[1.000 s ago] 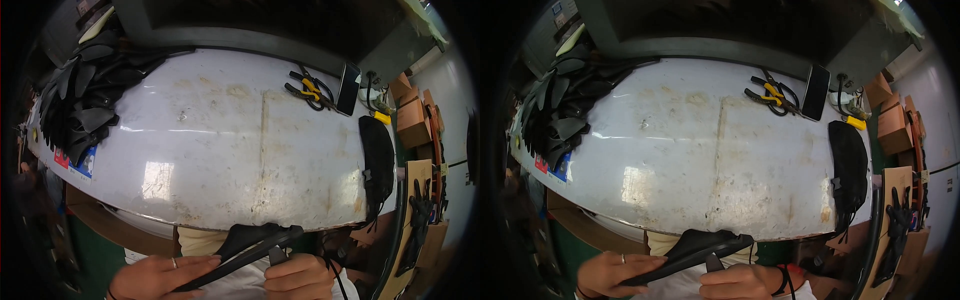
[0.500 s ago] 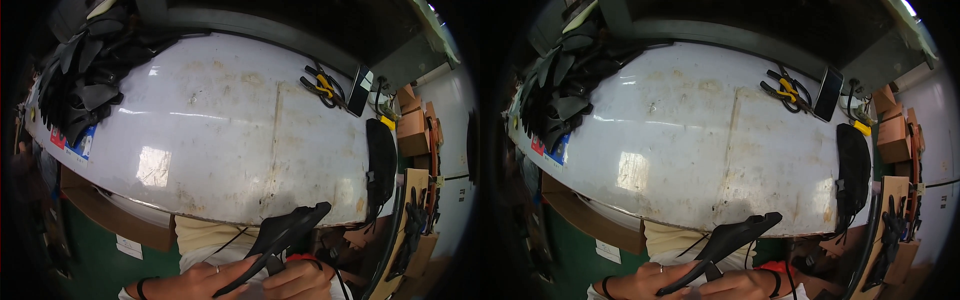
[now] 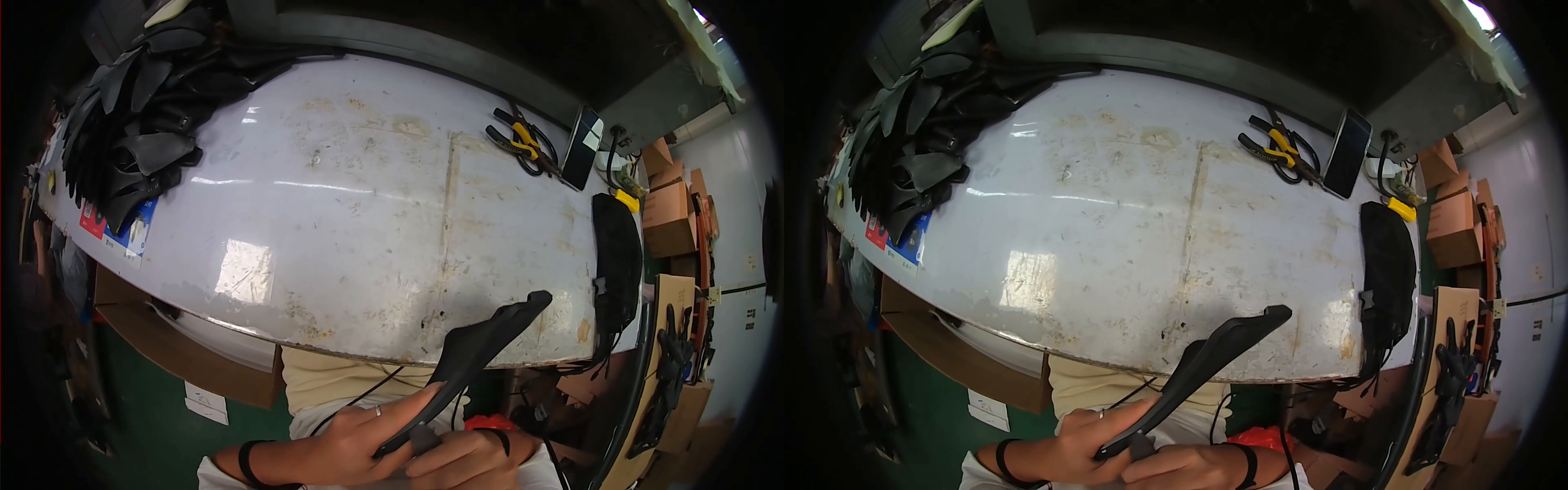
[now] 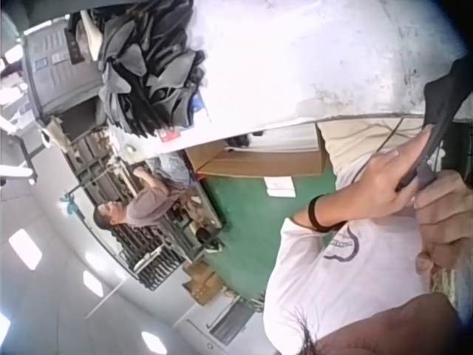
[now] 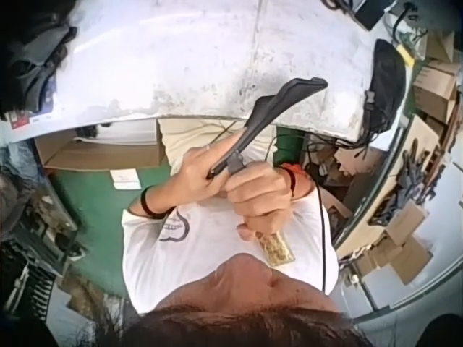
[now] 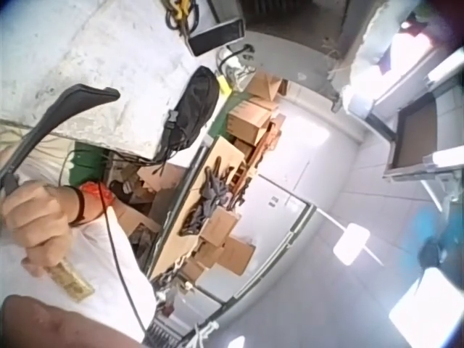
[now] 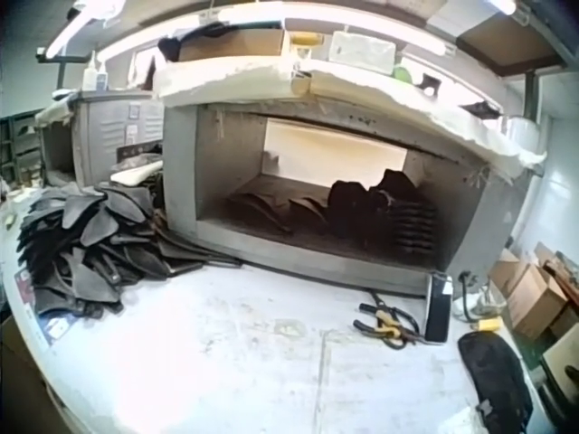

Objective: The person uses a tool to scrape the edges of a bicycle saddle before picking up another saddle from a pile to repeat the process.

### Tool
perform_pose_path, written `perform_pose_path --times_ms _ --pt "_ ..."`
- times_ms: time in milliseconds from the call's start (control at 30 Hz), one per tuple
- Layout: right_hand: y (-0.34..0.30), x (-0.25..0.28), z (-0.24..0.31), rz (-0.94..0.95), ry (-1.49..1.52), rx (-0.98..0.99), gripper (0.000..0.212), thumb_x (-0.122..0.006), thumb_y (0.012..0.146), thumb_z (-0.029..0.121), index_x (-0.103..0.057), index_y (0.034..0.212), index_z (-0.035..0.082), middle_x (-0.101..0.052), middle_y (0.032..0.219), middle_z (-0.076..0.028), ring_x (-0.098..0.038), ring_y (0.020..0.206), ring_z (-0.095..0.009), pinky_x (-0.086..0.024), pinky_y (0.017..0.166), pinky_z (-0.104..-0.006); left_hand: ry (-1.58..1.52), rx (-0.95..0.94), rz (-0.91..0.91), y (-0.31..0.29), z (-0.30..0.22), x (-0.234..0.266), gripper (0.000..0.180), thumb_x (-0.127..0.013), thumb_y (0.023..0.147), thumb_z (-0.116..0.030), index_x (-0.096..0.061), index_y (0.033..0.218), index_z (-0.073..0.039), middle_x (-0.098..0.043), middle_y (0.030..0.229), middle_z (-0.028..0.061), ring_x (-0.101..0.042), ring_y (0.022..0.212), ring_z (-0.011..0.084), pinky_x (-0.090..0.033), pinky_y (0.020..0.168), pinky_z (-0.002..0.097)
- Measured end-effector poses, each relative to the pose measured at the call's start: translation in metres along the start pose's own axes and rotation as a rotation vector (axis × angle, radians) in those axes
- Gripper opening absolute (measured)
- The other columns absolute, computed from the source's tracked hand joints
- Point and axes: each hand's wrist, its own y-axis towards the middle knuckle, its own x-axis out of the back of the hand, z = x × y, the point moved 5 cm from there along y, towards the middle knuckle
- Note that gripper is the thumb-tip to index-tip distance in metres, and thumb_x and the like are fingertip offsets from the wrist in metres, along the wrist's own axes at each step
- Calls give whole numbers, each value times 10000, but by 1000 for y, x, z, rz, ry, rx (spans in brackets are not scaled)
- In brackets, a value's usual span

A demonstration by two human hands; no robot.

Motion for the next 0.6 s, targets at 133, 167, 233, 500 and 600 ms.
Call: perform_pose_path --times_ms 133,167,233,500,600 --pt "5 -7 -2 15 55 12 204 -711 914 88 -537 811 59 -653 698 -113 -647 578 -250 -586 653 -421 -4 -48 -12 5 10 -7 750 -666 840 81 -407 1543 50 -726 1137 213 -739 725 247 -562 596 312" --pt "3 -7 -4 5 88 -10 212 -716 915 90 -535 810 56 -652 702 -117 -645 582 -252 -582 639 -422 -18 -40 -17 7 11 -8 751 -672 841 73 -406 1543 49 -729 1139 215 -739 724 251 -562 596 318" --pt "3 -7 -7 -7 122 -32 220 -722 915 91 -534 809 54 -651 706 -121 -644 586 -254 -578 625 -423 -32 -30 -22 14 11 -9 752 -677 842 65 -406 1544 48 -731 1141 216 -738 723 255 -562 596 324" --pt "-9 9 -9 -445 390 -46 243 -676 949 102 -480 808 69 -633 688 -83 -626 573 -200 -577 600 -379 -262 10 129 21 8 -3 906 -613 829 96 -216 1637 -1 -459 1545 286 -627 1242 387 -513 1012 384" --pt "-14 15 -10 -559 495 -90 256 -634 976 124 -443 810 84 -619 689 -57 -611 556 -167 -578 589 -365 -493 163 251 19 11 -10 973 -576 809 99 -115 1658 -19 -246 1666 275 -409 1465 409 -370 1168 405"
